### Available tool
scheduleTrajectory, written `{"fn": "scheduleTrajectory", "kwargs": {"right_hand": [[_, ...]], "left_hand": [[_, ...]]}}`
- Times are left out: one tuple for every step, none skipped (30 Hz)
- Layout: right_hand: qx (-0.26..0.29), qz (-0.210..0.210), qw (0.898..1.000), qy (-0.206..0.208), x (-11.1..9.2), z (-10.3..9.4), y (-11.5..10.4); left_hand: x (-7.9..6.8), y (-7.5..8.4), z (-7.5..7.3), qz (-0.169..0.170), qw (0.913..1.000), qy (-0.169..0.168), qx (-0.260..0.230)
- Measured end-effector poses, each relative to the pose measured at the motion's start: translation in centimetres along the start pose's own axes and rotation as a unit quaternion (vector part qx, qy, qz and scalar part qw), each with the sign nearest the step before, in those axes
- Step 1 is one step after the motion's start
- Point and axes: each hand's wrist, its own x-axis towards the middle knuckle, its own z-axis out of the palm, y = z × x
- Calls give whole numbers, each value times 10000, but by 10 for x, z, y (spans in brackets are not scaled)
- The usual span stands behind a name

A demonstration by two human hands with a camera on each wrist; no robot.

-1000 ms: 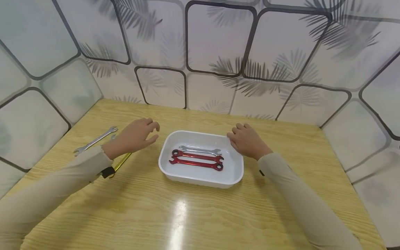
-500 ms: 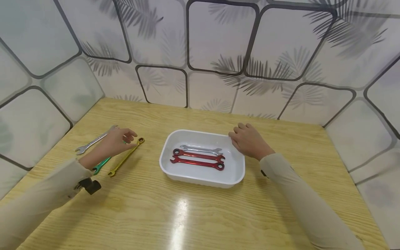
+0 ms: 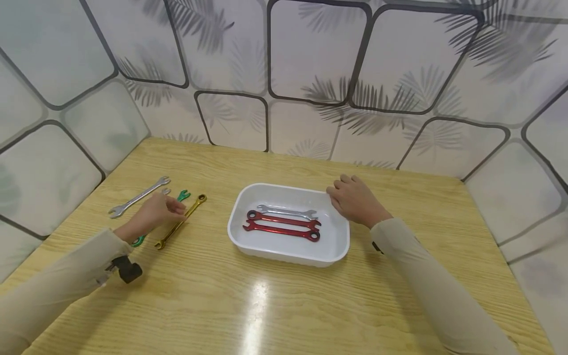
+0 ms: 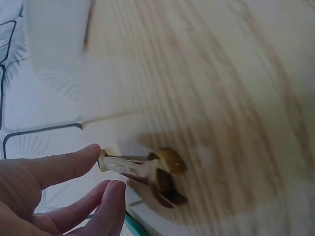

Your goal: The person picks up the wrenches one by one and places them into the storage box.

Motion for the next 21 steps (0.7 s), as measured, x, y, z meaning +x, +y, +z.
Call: {"fn": "scheduleTrajectory", "kwargs": {"right_hand": [[9,-1,10000,3,0,0,0],[21,2,10000,-6,0,0,0],[40,12,10000,-13,0,0,0],[52,16,10000,-26,0,0,0],[66,25,10000,-43,0,-1,0],[75,33,9999,-58,0,-1,0],[89,44,9999,-71,0,-1,-1],[90,52,9999,-85,0,-1,0],[101,64,9999,-101,-1,-1,0],[108,76,9998,-114,-1,-1,0],[113,86,9998,-125,-1,-1,0],[119,99,9998,-135,0,-1,0],[116,106,9998,-145,0,-1,0],[105,111,9998,-160,0,0,0],[116,119,9997,-171,0,-1,0],[117,117,9997,-173,0,-1,0],[116,116,9997,-183,0,-1,0],[116,124,9997,-196,1,-1,0],[112,120,9997,-205,1,-2,-1],[116,121,9996,-216,1,-2,-1],[125,134,9996,-230,0,-3,-1]], "left_hand": [[1,-2,2,8,9999,37,124],[2,-3,3,32,9997,71,239],[2,-3,5,79,9993,108,363],[3,-3,6,123,9986,147,483],[3,-2,7,155,9981,181,567],[4,-2,8,187,9976,208,632],[3,0,8,239,9972,229,667],[3,2,9,279,9969,246,695],[3,3,9,306,9967,264,705],[2,4,9,311,9965,289,714],[2,6,9,302,9966,297,701],[1,7,8,297,9966,306,699],[1,8,8,294,9967,305,691],[1,9,7,283,9967,319,687],[1,9,7,300,9964,340,711],[1,10,6,311,9964,353,708],[2,10,6,320,9962,357,728],[3,11,6,322,9963,362,715],[4,10,6,336,9962,374,706],[5,10,6,365,9960,388,719],[6,10,7,375,9960,383,715]]}}
